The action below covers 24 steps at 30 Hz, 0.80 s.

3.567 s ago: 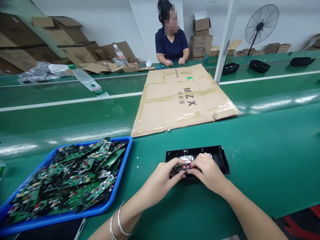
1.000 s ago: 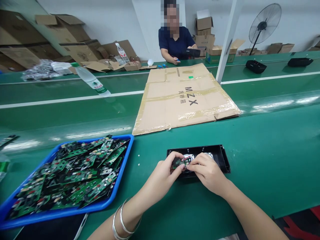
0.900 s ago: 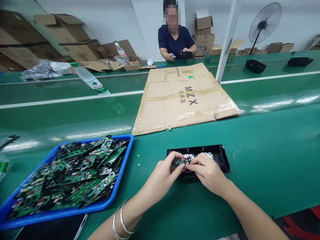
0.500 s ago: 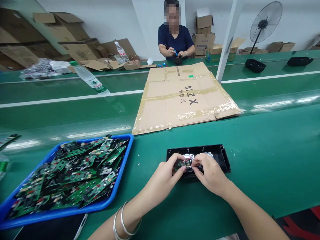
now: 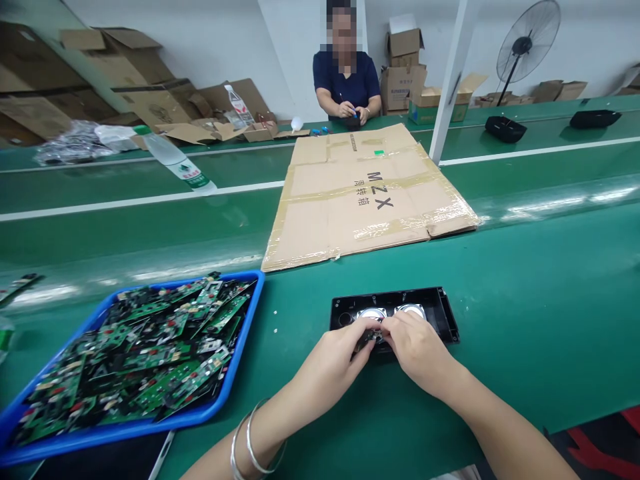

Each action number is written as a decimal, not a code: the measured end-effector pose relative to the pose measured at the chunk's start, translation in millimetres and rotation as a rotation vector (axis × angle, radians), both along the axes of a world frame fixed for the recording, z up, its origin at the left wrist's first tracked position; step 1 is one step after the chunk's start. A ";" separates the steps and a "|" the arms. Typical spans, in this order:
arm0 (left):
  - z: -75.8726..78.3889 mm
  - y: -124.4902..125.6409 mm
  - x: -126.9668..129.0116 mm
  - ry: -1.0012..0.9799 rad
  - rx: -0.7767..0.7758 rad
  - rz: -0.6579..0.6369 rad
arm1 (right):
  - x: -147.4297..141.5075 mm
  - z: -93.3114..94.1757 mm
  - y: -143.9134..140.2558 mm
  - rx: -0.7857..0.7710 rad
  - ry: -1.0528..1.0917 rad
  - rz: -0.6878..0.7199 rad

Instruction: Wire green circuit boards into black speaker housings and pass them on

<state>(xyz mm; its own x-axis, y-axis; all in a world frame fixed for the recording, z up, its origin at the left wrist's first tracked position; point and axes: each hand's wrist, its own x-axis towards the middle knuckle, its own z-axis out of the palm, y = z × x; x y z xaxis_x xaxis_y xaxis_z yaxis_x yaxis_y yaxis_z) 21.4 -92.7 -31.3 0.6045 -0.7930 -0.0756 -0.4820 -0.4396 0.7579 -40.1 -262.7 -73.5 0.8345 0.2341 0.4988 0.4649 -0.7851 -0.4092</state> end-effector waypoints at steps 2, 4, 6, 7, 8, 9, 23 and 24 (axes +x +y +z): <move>3.1 0.4 1.5 0.022 0.019 0.009 | -0.8 1.0 0.3 -0.029 0.016 0.013; 6.1 0.5 3.4 0.049 0.025 0.025 | -1.9 4.0 1.2 -0.073 0.017 0.035; 7.3 0.2 4.8 0.060 0.021 0.035 | -2.6 7.6 2.2 -0.117 -0.014 0.057; 7.2 -0.1 5.2 0.059 0.022 0.037 | -2.7 8.9 2.5 -0.135 -0.031 0.065; 6.7 -0.3 5.3 0.053 0.027 0.036 | -2.7 9.5 2.6 -0.142 -0.042 0.071; 6.0 -0.4 5.4 0.047 0.033 0.032 | -2.4 9.3 2.3 -0.138 -0.046 0.075; 12.4 4.9 14.0 0.133 -0.059 -0.090 | 0.5 0.6 -4.0 0.240 0.132 0.005; 12.3 5.5 14.3 0.107 -0.046 -0.108 | 1.2 2.1 -4.1 0.251 0.138 -0.010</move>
<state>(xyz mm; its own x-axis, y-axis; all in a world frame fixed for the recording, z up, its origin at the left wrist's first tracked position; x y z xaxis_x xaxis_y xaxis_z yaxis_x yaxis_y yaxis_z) 35.7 -87.2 -18.9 0.5061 -0.8570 -0.0974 -0.4400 -0.3536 0.8255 -38.9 -266.7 -71.4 0.9000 0.1090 0.4221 0.3843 -0.6555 -0.6501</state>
